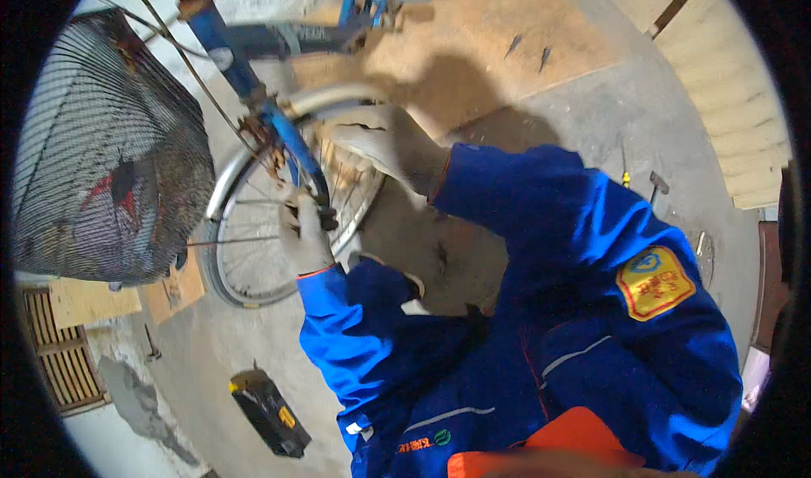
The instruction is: The person uses pliers and a screwdriver to adjust the front brake assembly of a blue bicycle. They remove and reattach brake cables, tighten components, and test the brake lever while working in a workshop.
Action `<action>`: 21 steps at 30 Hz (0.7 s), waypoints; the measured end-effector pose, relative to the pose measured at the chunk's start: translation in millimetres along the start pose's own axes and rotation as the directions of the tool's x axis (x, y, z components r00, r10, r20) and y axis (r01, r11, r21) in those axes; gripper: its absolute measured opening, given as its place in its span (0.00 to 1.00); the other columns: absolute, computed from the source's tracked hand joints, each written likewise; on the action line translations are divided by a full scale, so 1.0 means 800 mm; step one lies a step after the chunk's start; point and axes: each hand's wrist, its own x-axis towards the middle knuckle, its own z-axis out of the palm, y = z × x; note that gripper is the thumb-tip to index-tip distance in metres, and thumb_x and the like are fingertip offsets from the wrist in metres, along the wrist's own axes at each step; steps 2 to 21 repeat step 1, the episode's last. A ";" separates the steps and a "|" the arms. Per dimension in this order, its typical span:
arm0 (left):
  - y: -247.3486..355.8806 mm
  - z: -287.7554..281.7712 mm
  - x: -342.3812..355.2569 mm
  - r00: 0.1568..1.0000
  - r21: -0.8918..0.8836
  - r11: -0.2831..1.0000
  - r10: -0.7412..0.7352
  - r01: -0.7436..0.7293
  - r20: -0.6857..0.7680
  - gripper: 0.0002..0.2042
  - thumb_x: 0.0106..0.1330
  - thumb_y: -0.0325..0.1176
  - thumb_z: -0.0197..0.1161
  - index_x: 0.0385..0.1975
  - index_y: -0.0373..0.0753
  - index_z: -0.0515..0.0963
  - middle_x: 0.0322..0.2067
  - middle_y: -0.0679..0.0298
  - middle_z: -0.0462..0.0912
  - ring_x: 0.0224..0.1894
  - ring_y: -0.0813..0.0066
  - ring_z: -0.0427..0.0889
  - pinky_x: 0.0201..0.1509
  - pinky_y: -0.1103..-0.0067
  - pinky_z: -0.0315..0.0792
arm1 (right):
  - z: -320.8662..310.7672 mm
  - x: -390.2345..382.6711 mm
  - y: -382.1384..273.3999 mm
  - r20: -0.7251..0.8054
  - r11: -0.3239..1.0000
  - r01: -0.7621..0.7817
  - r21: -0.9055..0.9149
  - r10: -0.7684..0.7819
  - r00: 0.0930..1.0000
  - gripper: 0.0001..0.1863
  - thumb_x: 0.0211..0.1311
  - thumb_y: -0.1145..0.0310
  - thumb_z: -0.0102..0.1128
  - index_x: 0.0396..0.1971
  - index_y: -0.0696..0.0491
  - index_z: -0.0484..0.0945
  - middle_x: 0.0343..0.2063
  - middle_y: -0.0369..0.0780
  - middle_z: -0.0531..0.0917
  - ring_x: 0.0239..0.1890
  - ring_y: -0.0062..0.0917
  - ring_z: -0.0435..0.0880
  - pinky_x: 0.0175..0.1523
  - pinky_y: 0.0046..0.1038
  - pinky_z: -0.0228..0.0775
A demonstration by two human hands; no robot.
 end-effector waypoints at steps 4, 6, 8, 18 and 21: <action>-0.009 0.000 0.002 0.999 0.039 0.999 -0.037 0.036 0.021 0.15 0.72 0.43 0.59 0.40 0.35 0.77 0.25 0.65 0.80 0.22 0.81 0.77 0.25 0.82 0.71 | -0.015 0.003 0.008 -0.066 0.980 0.140 -0.140 -0.150 0.987 0.12 0.64 0.69 0.62 0.43 0.60 0.84 0.35 0.40 0.86 0.36 0.24 0.85 0.40 0.26 0.79; -0.009 0.000 0.002 0.999 0.039 0.999 -0.037 0.036 0.021 0.15 0.72 0.43 0.59 0.40 0.35 0.77 0.25 0.65 0.80 0.22 0.81 0.77 0.25 0.82 0.71 | -0.015 0.003 0.008 -0.066 0.980 0.140 -0.140 -0.150 0.987 0.12 0.64 0.69 0.62 0.43 0.60 0.84 0.35 0.40 0.86 0.36 0.24 0.85 0.40 0.26 0.79; -0.009 0.000 0.002 0.999 0.039 0.999 -0.037 0.036 0.021 0.15 0.72 0.43 0.59 0.40 0.35 0.77 0.25 0.65 0.80 0.22 0.81 0.77 0.25 0.82 0.71 | -0.015 0.003 0.008 -0.066 0.980 0.140 -0.140 -0.150 0.987 0.12 0.64 0.69 0.62 0.43 0.60 0.84 0.35 0.40 0.86 0.36 0.24 0.85 0.40 0.26 0.79; -0.009 0.000 0.002 0.999 0.039 0.999 -0.037 0.036 0.021 0.15 0.72 0.43 0.59 0.40 0.35 0.77 0.25 0.65 0.80 0.22 0.81 0.77 0.25 0.82 0.71 | -0.015 0.003 0.008 -0.066 0.980 0.140 -0.140 -0.150 0.987 0.12 0.64 0.69 0.62 0.43 0.60 0.84 0.35 0.40 0.86 0.36 0.24 0.85 0.40 0.26 0.79; -0.009 0.000 0.002 0.999 0.039 0.999 -0.037 0.036 0.021 0.15 0.72 0.43 0.59 0.40 0.35 0.77 0.25 0.65 0.80 0.22 0.81 0.77 0.25 0.82 0.71 | -0.015 0.003 0.008 -0.066 0.980 0.140 -0.140 -0.150 0.987 0.12 0.64 0.69 0.62 0.43 0.60 0.84 0.35 0.40 0.86 0.36 0.24 0.85 0.40 0.26 0.79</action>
